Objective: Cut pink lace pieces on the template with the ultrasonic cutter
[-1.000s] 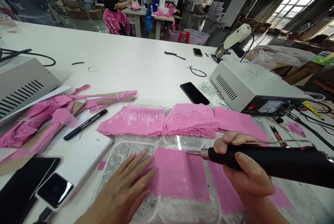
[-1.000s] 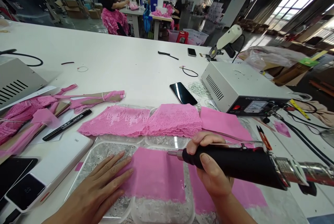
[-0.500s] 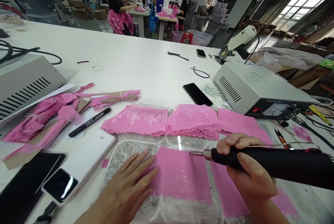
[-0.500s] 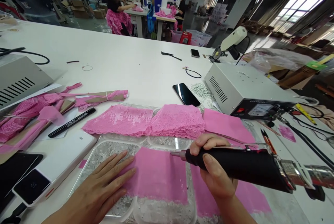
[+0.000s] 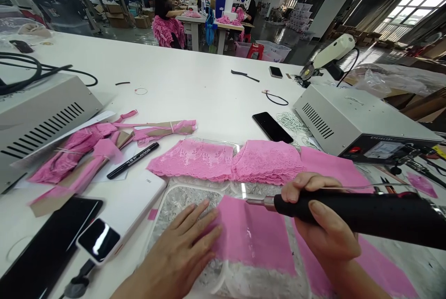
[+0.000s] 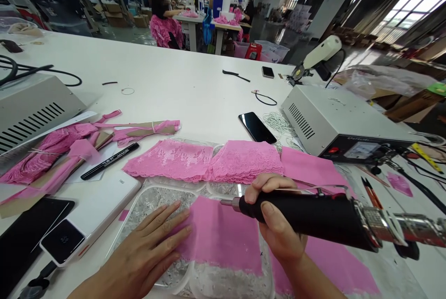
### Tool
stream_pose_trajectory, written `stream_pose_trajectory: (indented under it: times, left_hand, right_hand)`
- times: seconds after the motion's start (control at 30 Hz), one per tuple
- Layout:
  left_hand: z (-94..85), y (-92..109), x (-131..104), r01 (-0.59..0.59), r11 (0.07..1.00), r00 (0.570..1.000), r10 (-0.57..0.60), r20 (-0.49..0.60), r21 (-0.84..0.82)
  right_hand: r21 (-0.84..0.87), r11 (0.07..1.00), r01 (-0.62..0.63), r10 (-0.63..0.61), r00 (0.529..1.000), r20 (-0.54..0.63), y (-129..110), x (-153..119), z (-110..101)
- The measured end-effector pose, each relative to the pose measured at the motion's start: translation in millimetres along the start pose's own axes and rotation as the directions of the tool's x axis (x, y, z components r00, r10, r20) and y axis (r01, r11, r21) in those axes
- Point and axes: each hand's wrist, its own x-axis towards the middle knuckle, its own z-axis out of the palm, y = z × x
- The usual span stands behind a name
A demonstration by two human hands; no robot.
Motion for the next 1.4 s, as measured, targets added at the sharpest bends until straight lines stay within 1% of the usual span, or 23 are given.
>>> stream_pose_trajectory:
  times: [0.27, 0.47, 0.57, 0.63, 0.77, 0.87, 1.07, 1.23, 1.4]
  left_hand:
    - [-1.2, 1.5, 0.6, -0.003, 1.0, 1.0, 0.003, -0.004, 0.005]
    - [-6.0, 5.0, 1.7, 0.021, 1.0, 0.999, -0.02, 0.034, -0.007]
    - [-9.7, 12.0, -4.5, 0.028, 1.0, 0.998, -0.027, 0.054, -0.013]
    - [-10.7, 16.6, -12.9, 0.026, 1.0, 0.999, -0.026, 0.041, -0.008]
    - [-8.6, 21.1, -33.1, 0.048, 0.998, 0.999, -0.049, 0.01, 0.047]
    - [-5.8, 21.6, -42.3, 0.062, 0.996, 0.998, -0.062, 0.007, 0.062]
    - [-5.3, 22.9, -46.9, 0.073, 0.997, 0.997, -0.072, -0.034, 0.03]
    - [-3.7, 23.0, -48.8, 0.087, 0.996, 0.996, -0.087, -0.028, 0.021]
    - [-2.4, 24.1, -49.1, 0.097, 0.995, 0.995, -0.097, -0.024, -0.011]
  right_hand:
    - [-0.014, 1.0, 0.024, -0.023, 0.999, 0.039, 2.7, -0.4, 3.0]
    - [-0.02, 1.0, -0.002, 0.002, 0.999, 0.042, 2.0, -0.9, 1.7]
    - [0.005, 1.0, -0.014, 0.014, 0.999, 0.032, 1.5, -0.3, 6.1]
    - [0.028, 0.999, -0.032, 0.031, 0.999, 0.036, 1.2, -0.3, 12.9]
    - [0.057, 0.996, -0.071, 0.066, 0.994, 0.088, 2.4, -2.1, 30.8]
    - [0.059, 0.995, -0.078, 0.071, 0.991, 0.115, 4.8, -4.6, 41.0]
    - [0.046, 0.996, -0.071, 0.064, 0.987, 0.149, 9.2, -6.5, 47.8]
    - [0.033, 0.998, -0.056, 0.05, 0.986, 0.157, 10.7, -6.2, 48.3]
    - [0.02, 0.997, -0.071, 0.067, 0.984, 0.164, 9.0, -6.7, 49.6]
